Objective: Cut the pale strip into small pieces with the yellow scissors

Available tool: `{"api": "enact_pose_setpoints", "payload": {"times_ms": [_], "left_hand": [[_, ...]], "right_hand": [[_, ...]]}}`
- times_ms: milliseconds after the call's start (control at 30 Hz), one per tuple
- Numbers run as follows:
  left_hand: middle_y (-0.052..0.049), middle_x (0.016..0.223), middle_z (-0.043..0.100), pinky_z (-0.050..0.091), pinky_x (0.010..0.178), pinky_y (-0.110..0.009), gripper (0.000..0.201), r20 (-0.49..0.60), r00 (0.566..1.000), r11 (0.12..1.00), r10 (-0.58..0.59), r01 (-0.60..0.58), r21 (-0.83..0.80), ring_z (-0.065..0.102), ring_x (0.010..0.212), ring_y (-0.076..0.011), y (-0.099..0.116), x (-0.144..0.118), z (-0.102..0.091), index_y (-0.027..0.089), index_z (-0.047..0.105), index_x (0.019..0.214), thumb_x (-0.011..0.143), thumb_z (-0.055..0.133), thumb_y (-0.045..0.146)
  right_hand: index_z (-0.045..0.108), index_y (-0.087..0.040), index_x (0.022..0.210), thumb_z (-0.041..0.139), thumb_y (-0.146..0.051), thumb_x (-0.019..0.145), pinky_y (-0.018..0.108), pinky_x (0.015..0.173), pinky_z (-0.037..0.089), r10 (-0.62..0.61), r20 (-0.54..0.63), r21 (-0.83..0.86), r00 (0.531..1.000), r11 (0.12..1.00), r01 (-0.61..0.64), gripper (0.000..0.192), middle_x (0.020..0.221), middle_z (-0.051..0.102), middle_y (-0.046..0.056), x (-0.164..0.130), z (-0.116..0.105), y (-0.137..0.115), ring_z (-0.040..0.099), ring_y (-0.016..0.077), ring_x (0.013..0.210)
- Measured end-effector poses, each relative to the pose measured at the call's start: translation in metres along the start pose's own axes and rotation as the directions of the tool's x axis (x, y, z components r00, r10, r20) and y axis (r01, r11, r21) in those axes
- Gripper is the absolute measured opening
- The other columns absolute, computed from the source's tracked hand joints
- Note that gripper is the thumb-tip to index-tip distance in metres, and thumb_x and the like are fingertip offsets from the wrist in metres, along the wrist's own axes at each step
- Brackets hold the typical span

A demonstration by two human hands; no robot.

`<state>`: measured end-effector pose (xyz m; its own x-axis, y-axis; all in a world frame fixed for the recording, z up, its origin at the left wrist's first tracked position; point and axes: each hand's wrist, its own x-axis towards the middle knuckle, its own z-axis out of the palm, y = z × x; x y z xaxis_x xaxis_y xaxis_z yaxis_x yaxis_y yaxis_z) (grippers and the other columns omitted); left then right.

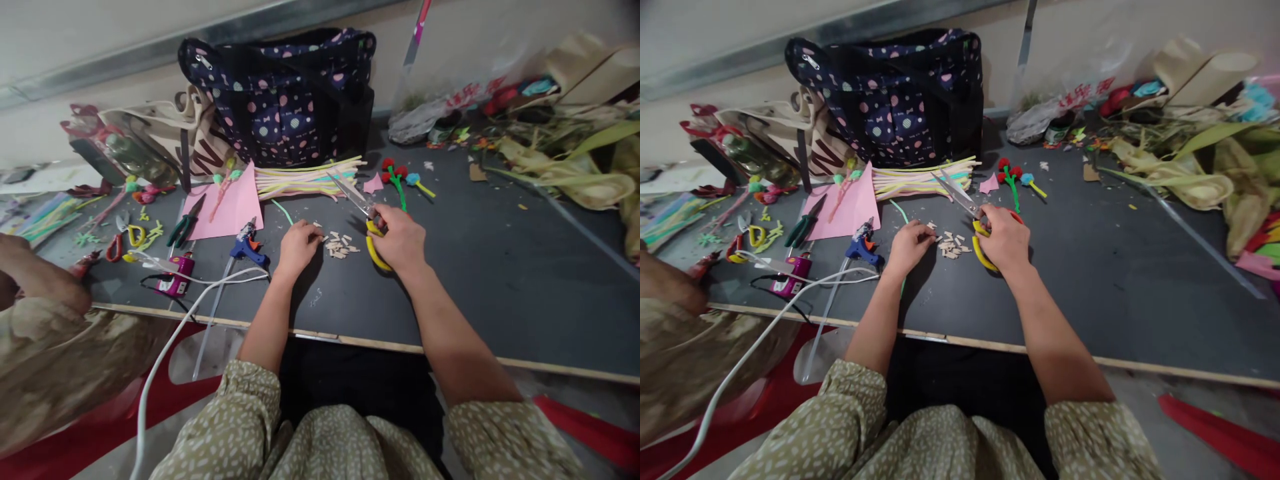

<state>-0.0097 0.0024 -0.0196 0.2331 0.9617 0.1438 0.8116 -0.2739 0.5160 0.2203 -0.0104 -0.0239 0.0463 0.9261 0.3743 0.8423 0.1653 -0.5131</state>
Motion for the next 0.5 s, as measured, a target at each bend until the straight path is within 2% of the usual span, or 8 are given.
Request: {"api": "enact_pose_setpoints", "payload": {"times_ms": [267, 500], "left_hand": [[-0.006, 0.089, 0.063, 0.044, 0.079, -0.032, 0.007, 0.020, 1.000, 0.995, 0.012, -0.013, 0.100, 0.058, 0.091, -0.0216, 0.010, -0.002, 0.005, 0.021, 0.068, 0.084, 0.084, 0.061, 0.022], [-0.007, 0.089, 0.062, 0.042, 0.073, -0.031, 0.009, 0.012, 1.000, 0.982, -0.005, 0.002, 0.190, 0.058, 0.092, -0.0231, 0.013, -0.003, 0.011, 0.021, 0.066, 0.079, 0.085, 0.060, 0.023]], "right_hand": [[0.063, -0.026, 0.106, 0.062, -0.021, 0.072, 0.028, 0.066, 0.041, -0.018, 0.007, -0.010, 1.000, 1.000, 0.019, 0.035, 0.084, 0.065, -0.001, -0.002, 0.002, -0.001, 0.060, 0.0167, 0.079], [0.063, -0.026, 0.106, 0.060, -0.022, 0.073, 0.027, 0.063, 0.040, -0.021, 0.018, -0.008, 1.000, 1.000, 0.021, 0.034, 0.085, 0.064, -0.001, -0.002, 0.001, -0.002, 0.060, 0.0160, 0.079]]}}
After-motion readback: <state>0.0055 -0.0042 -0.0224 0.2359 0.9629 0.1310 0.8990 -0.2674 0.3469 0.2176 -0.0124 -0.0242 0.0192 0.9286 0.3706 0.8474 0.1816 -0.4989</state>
